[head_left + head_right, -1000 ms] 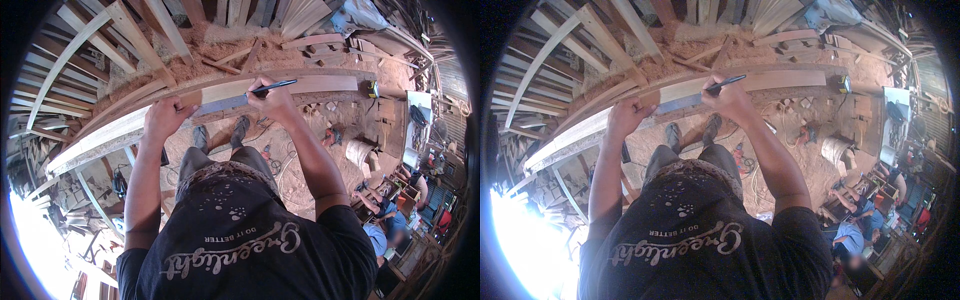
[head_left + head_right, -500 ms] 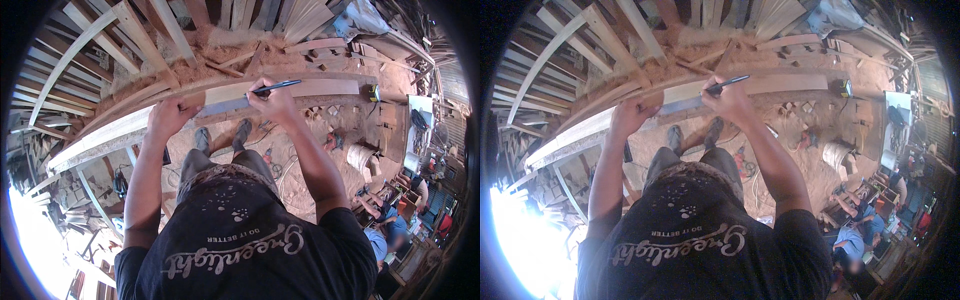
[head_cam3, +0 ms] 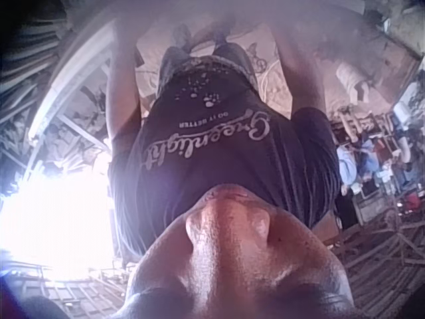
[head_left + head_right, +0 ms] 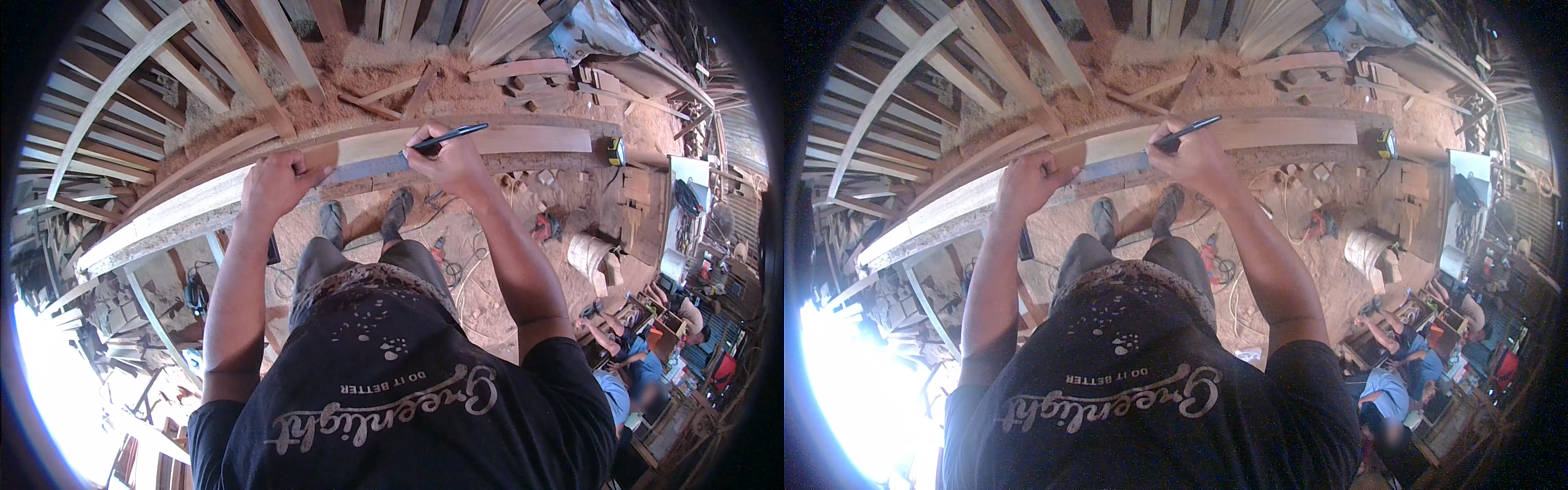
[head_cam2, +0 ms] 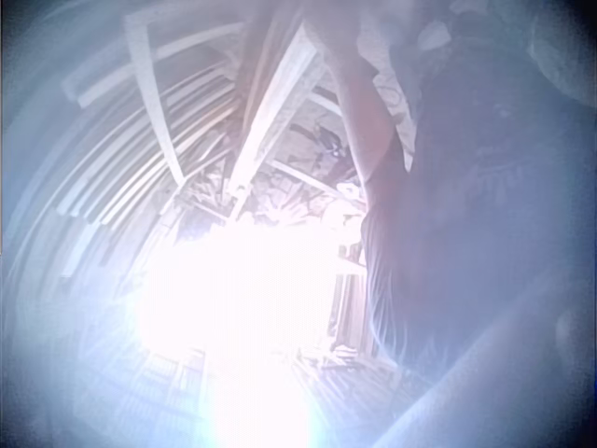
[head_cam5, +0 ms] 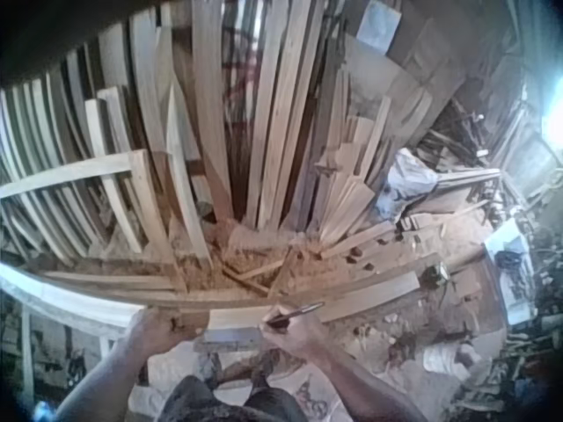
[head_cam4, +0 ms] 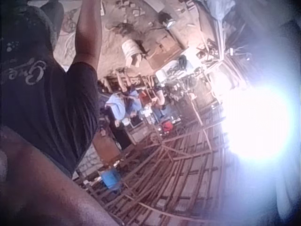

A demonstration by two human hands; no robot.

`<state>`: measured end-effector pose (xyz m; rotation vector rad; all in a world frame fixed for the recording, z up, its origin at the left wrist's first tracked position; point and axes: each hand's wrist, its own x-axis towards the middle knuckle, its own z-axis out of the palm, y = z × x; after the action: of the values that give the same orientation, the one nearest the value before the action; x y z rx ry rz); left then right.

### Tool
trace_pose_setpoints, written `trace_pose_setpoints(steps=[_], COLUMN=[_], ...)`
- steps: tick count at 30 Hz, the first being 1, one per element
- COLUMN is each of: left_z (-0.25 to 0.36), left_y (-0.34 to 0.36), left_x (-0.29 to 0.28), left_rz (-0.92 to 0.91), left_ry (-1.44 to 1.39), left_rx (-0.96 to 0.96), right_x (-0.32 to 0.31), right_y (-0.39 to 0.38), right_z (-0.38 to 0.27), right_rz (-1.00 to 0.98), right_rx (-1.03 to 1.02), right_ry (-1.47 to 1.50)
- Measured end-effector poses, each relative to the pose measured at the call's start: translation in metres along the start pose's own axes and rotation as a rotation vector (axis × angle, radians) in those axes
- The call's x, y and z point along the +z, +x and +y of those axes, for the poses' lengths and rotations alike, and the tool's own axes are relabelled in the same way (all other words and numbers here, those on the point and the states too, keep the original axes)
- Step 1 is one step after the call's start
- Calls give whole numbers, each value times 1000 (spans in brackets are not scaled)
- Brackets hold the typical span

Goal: The person measures a wooden plank with a tape measure and marks it with a pen. They then use a circular saw to cut the plank and place the cut piece aside. The person repeats the measuring and cutting process on another plank.

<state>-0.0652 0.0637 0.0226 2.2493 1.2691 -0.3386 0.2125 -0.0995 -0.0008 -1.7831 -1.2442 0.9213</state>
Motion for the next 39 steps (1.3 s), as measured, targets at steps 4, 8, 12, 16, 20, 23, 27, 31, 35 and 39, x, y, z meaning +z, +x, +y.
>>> trace_pose_setpoints(steps=[4, 8, 12, 16, 20, 23, 27, 31, 35, 39], left_z=[3, 3, 3, 2, 5, 6, 0, -11, -1, 39], left_y=[-1, -1, -1, -1, -3, -4, -4, -3, -28, -42], left_x=[-2, -3, -3, -2, -5, -6, 0, -1, -7, 24], left_rz=[-3, -10, 8, -3, -18, -16, 31, -18, -157, -97], left_ry=[6, -9, -15, -5, -18, -26, -36, -251, -815, -1035], left_rx=[-13, -11, 1, -22, -31, -34, 16, 33, -4, 83], right_x=[1, 0, 0, -1, 1, 4, 2, 10, 47, 81], right_y=[1, 2, 2, 2, 1, 0, 0, -15, -70, -109], right_z=[-1, -4, -3, -9, -3, 0, -3, 3, -8, -64], right_rz=[-9, -12, -6, -21, -12, 22, 11, 316, 353, 181], right_rx=[19, 27, 10, 23, 36, 8, 40, 115, 77, 25], right_ry=[-13, -10, -22, -57, -43, -58, -80, 447, 521, 142])
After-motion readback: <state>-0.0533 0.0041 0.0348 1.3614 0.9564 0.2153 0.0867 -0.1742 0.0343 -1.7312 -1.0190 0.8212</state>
